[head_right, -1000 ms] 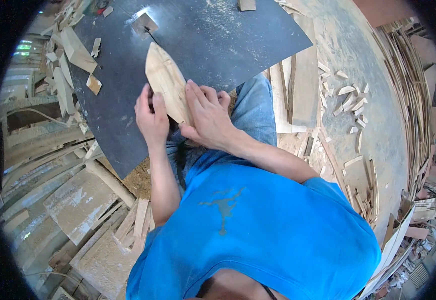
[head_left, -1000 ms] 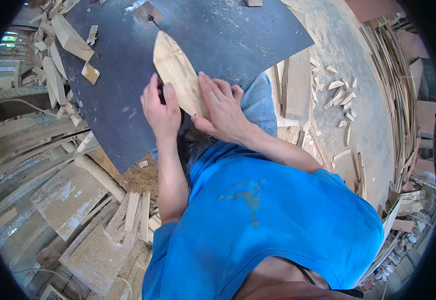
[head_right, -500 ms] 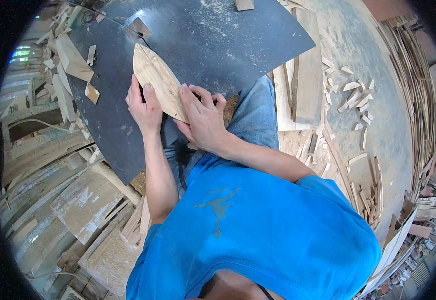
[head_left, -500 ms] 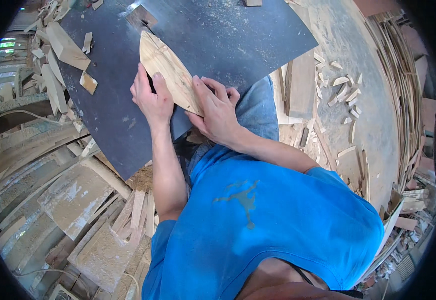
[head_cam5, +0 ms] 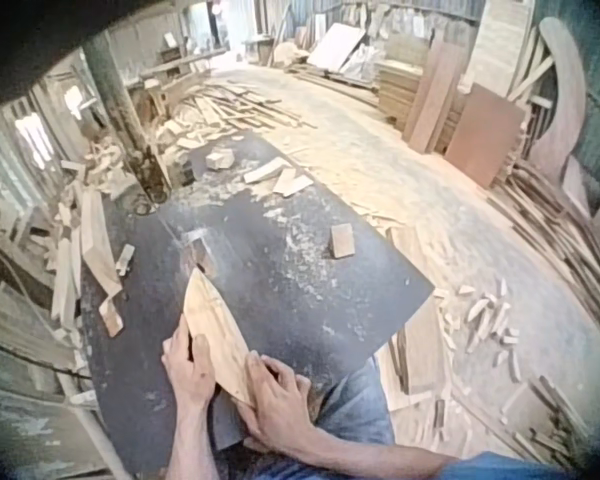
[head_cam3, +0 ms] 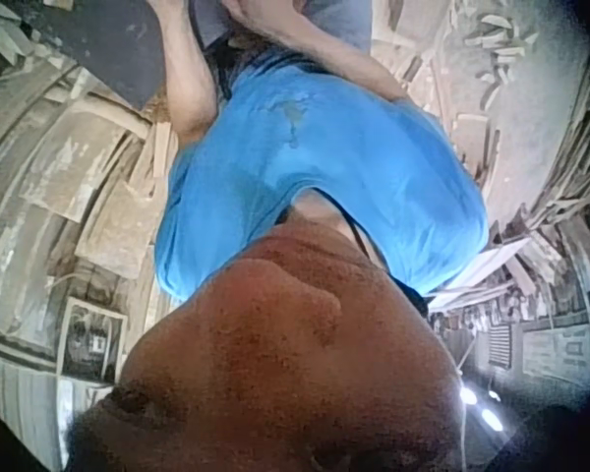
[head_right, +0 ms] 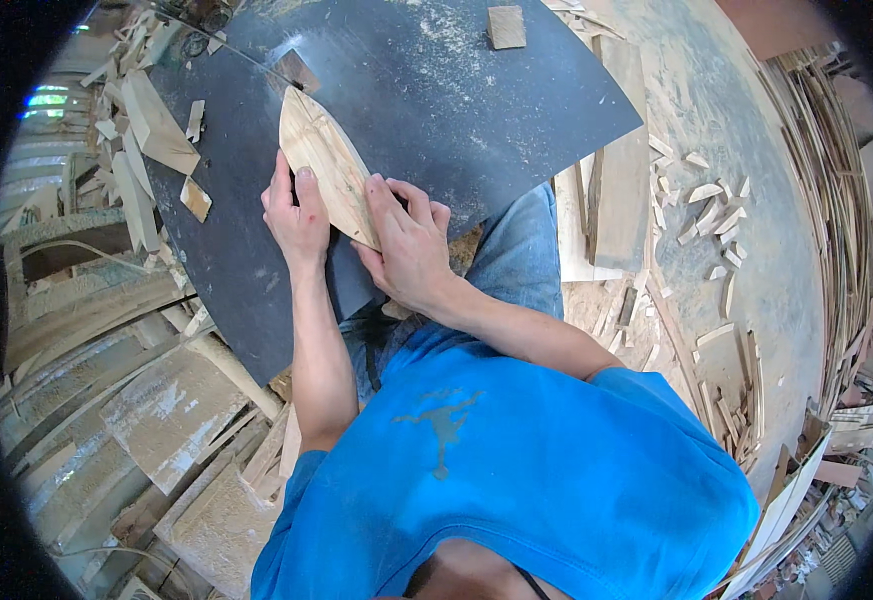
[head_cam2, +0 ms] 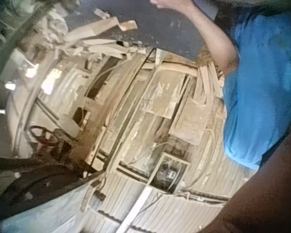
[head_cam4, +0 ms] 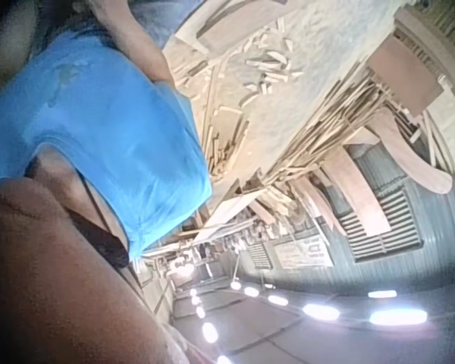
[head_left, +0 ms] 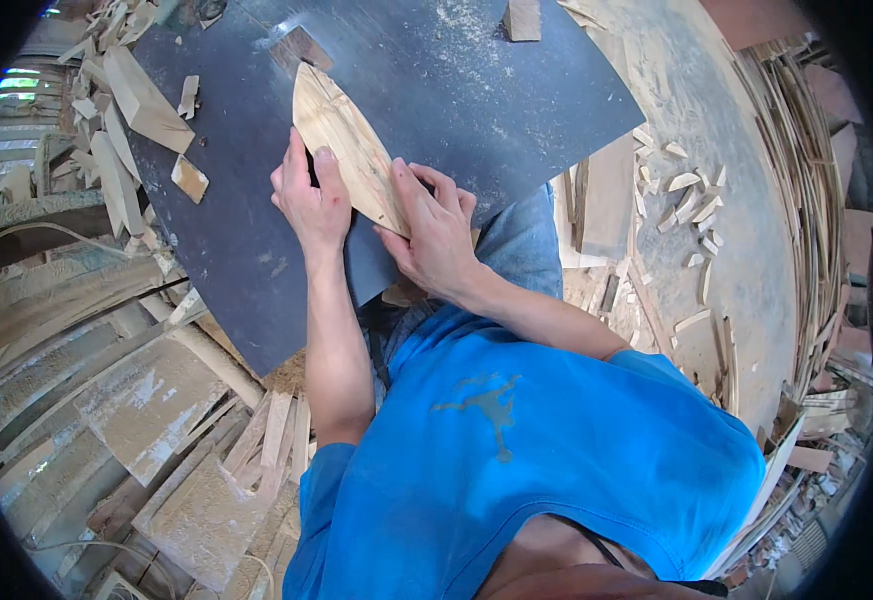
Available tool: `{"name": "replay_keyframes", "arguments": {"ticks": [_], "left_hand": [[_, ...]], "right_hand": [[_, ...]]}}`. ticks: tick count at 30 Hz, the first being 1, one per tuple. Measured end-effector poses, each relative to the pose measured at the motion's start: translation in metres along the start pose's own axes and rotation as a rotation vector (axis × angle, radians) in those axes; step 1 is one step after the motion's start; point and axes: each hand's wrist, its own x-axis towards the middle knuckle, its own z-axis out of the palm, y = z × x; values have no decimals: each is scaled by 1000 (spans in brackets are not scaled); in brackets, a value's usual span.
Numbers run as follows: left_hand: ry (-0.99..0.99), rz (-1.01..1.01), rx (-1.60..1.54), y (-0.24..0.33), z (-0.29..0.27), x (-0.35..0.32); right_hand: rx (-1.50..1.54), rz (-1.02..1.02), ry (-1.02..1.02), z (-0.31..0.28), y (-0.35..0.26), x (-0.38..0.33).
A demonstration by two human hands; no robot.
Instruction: Shape a curved piece of wood using a band saw in a furniture manufacturing workshop.
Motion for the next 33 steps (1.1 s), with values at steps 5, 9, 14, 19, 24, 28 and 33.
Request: {"name": "replay_keyframes", "arguments": {"ticks": [5,9,14,19,24,28,33], "left_hand": [[54,15,-25,0,1,4],[29,-21,-15,1,2,8],[61,3,-26,1,1,10],[19,-44,-10,0,1,12],[24,-41,6,0,1,12],[10,-49,-9,-1,0,12],[8,-31,-28,-1,0,13]], "right_hand": [[7,-15,-29,0,1,6],[-2,-6,-12,1,1,11],[11,-19,-25,2,0,13],[11,-17,-2,3,0,16],[12,-13,-3,4,0,16],[14,-14,-3,5,0,16],[28,-9,-9,4,1,16]]}}
